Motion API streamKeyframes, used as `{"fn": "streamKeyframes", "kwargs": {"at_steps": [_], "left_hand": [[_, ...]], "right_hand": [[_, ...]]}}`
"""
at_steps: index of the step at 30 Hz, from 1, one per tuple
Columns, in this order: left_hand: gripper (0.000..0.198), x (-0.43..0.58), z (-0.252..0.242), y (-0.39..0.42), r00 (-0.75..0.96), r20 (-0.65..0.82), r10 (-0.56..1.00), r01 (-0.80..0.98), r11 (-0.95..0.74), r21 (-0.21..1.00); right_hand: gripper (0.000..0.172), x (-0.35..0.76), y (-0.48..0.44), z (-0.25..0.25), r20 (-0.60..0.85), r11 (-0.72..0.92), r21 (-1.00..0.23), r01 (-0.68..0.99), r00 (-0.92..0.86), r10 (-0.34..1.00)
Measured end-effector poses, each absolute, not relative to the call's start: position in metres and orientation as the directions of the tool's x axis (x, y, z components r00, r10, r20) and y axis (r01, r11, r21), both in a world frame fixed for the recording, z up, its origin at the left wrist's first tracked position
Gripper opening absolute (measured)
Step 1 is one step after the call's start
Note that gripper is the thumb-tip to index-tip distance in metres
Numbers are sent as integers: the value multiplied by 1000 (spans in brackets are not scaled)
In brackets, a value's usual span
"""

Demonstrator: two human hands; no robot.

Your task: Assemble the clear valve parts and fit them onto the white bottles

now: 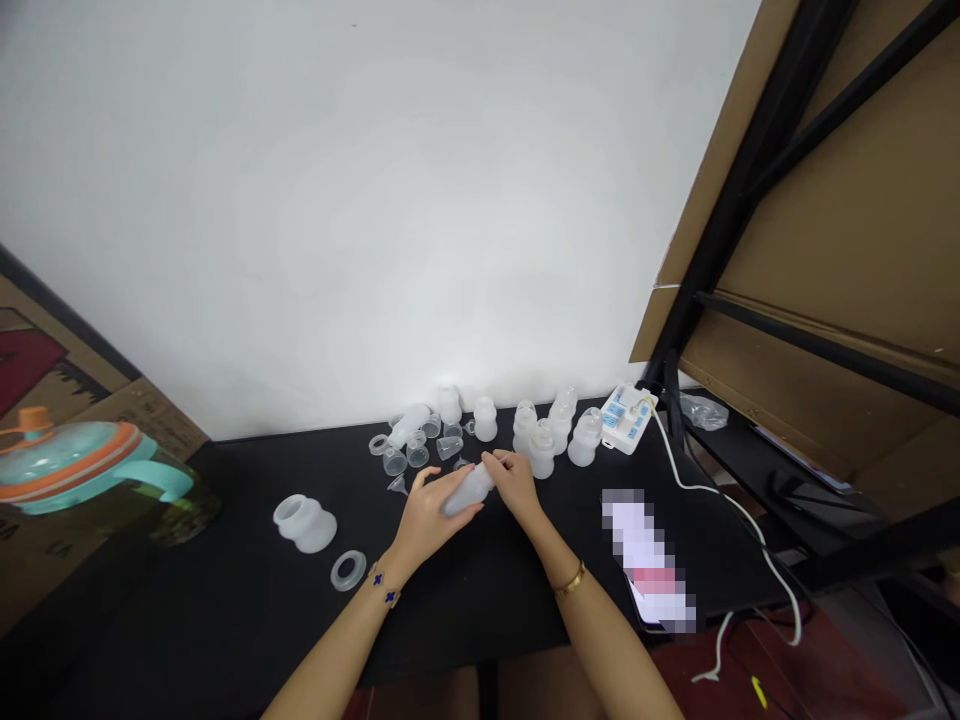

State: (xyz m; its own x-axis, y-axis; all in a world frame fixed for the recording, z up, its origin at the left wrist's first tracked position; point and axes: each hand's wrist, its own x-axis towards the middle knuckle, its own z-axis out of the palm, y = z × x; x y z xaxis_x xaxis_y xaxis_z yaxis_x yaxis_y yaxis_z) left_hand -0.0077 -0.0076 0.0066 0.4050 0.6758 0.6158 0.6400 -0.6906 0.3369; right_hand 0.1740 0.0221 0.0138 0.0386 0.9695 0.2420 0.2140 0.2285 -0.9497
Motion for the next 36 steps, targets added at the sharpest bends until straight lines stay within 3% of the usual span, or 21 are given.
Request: {"fn": "streamKeyframes", "kwargs": {"at_steps": [17,36], "left_hand": [[45,-7,8,-8,413,636,652,651,-700,294],[47,-9,14,-12,462,663,590,688,-710,152]], "right_hand": [[48,174,23,13,215,203,-956,213,38,976],[47,172,24,10,196,186,-966,180,40,980]]}}
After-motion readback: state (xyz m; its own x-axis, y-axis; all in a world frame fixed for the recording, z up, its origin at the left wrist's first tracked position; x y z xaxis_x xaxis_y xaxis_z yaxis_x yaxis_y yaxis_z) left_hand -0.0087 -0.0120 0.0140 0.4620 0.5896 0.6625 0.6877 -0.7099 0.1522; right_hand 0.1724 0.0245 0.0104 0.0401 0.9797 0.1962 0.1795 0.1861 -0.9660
